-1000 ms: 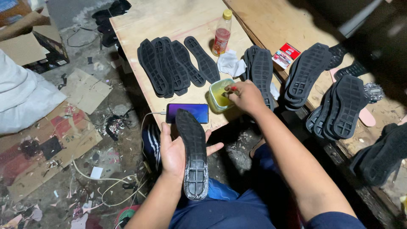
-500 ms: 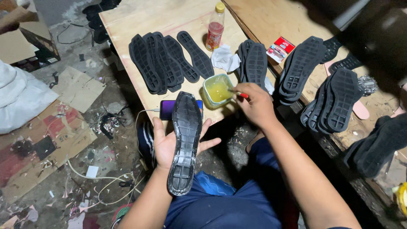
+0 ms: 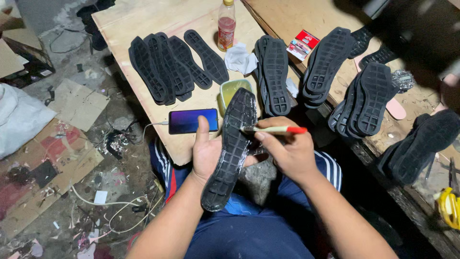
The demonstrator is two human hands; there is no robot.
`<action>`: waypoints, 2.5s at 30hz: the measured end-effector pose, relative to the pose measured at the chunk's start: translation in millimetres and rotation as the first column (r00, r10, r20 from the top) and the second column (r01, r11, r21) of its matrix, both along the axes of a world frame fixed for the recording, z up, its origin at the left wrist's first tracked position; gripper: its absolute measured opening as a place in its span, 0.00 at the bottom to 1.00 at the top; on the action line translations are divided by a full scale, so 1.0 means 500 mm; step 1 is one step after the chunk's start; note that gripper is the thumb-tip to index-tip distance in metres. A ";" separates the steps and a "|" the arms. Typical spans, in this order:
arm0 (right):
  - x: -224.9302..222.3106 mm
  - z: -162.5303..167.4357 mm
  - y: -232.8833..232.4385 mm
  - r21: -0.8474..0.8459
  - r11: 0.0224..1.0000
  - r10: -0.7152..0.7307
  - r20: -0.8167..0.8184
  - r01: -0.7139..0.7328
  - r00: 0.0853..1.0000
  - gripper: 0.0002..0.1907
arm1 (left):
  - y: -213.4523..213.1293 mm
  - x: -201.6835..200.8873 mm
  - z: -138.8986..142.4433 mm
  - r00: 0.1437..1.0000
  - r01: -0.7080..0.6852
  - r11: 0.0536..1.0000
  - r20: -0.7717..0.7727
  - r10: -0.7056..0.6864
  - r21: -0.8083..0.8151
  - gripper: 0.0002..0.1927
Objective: The person pours liquid from a red metal can into a small container, then holds black rubber shoe soles one at a time and brushes a yellow adhesive onto their textured bottom surfaces using a brush, dipping the brush back into the container between soles and setting treated soles on the workbench.
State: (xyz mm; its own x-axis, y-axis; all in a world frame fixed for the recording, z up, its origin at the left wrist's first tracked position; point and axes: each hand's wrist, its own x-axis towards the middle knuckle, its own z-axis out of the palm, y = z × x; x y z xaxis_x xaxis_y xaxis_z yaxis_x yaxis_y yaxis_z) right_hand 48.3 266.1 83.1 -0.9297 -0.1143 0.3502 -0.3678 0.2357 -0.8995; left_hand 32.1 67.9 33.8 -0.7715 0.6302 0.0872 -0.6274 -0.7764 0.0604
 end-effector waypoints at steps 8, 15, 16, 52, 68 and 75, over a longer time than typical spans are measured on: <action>0.017 0.021 0.000 0.199 0.980 -0.054 0.195 0.014 0.979 0.08 | 0.013 0.007 0.002 0.999 0.007 1.000 0.033 -0.008 0.014 0.51; -0.007 0.006 0.026 0.212 0.972 0.138 -0.154 -0.104 0.978 0.06 | 0.002 0.022 0.001 0.999 0.050 0.998 -0.018 -0.051 -0.047 0.48; -0.008 0.007 0.028 0.193 0.980 0.048 -0.064 -0.034 0.997 0.06 | 0.002 0.023 0.000 0.997 0.074 0.997 -0.020 -0.074 0.000 0.49; -0.192 -0.076 0.014 0.017 1.000 -0.026 -0.012 0.026 1.000 0.09 | -0.067 -0.003 -0.031 0.952 -0.229 0.963 0.172 0.252 -0.141 0.50; -0.315 -0.125 -0.034 0.501 0.841 -0.007 -0.368 0.204 0.930 0.08 | -0.141 0.032 0.008 0.916 -0.363 0.928 0.218 0.338 0.085 0.52; -0.242 -0.114 0.020 0.366 0.912 -0.057 -0.335 0.186 0.940 0.10 | -0.127 0.009 -0.018 0.952 -0.303 0.949 0.064 0.298 0.088 0.50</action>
